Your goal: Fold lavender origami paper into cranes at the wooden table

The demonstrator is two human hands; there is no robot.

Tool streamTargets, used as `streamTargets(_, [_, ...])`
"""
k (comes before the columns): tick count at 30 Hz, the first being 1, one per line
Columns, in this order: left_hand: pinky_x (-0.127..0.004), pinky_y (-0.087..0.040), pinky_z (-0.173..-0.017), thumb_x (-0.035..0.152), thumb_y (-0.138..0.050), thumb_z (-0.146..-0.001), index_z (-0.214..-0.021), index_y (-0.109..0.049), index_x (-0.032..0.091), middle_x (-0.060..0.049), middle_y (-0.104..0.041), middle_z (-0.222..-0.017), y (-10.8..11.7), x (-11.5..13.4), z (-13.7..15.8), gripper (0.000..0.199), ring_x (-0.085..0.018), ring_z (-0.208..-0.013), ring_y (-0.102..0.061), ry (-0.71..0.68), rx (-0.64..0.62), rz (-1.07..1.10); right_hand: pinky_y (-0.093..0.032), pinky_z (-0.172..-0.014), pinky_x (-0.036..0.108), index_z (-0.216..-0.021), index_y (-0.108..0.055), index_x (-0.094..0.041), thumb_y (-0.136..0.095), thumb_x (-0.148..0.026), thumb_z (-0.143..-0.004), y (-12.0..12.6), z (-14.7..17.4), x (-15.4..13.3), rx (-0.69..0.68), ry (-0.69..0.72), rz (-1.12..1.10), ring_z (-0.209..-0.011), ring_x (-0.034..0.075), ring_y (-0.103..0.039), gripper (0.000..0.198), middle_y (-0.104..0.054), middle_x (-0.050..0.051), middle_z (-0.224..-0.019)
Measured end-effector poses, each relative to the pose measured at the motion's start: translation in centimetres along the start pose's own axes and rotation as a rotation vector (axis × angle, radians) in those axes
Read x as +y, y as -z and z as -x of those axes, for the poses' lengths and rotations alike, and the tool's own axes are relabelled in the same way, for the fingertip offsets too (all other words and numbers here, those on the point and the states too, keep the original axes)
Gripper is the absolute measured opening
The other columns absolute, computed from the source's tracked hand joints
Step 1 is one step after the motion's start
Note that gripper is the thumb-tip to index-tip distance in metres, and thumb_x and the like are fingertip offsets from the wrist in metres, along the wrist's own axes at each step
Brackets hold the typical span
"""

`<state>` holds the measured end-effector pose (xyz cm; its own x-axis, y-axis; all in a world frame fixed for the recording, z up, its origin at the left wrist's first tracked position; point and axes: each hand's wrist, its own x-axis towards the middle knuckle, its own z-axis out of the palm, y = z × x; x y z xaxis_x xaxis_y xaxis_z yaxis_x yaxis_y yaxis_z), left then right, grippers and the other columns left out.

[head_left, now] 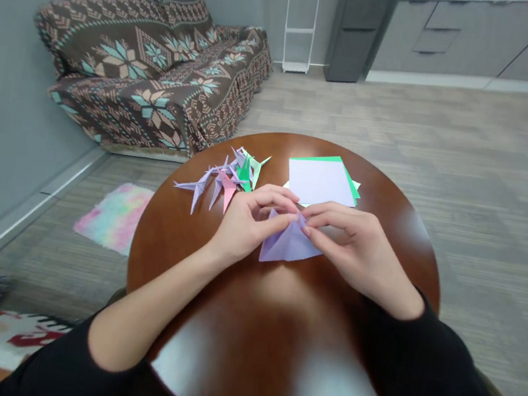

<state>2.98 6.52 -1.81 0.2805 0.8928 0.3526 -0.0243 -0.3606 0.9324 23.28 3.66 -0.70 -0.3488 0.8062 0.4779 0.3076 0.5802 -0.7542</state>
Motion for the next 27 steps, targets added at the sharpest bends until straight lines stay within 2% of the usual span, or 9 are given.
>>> streamTargets(14, [-0.031,-0.053,-0.087,0.018,-0.084,-0.075,-0.077,-0.083,0.022,-0.005,-0.072,-0.091,-0.17,-0.48,0.03,0.004,-0.018,-0.092,-0.068,-0.015,0.001,0.026,-0.052,-0.091,0.031,-0.082,-0.073,-0.018,-0.067,-0.010,-0.090,0.01,-0.02,-0.20,-0.040,-0.031,-0.004,-0.098,0.019,-0.072,0.013,-0.077,0.008,-0.105])
streamTargets(19, [-0.031,-0.052,-0.088,0.020,-0.085,-0.074,-0.076,-0.083,0.021,-0.006,-0.069,-0.094,-0.32,-0.41,0.15,0.003,-0.017,-0.092,-0.066,-0.044,0.000,-0.021,-0.052,-0.092,0.033,-0.083,-0.072,-0.019,-0.068,-0.014,-0.091,-0.14,-0.03,-0.16,-0.020,-0.020,-0.018,-0.098,0.021,-0.071,0.010,-0.077,0.008,-0.104])
streamTargets(27, [-0.031,-0.053,-0.083,0.022,-0.085,-0.074,-0.077,-0.082,0.021,-0.006,-0.071,-0.098,-0.50,-0.51,0.32,0.005,-0.019,-0.094,-0.066,0.038,-0.021,0.073,-0.052,-0.091,0.033,-0.084,-0.072,-0.019,-0.066,-0.010,-0.091,-0.10,-0.03,-0.17,-0.045,0.004,-0.012,-0.099,0.021,-0.070,0.013,-0.076,0.008,-0.101])
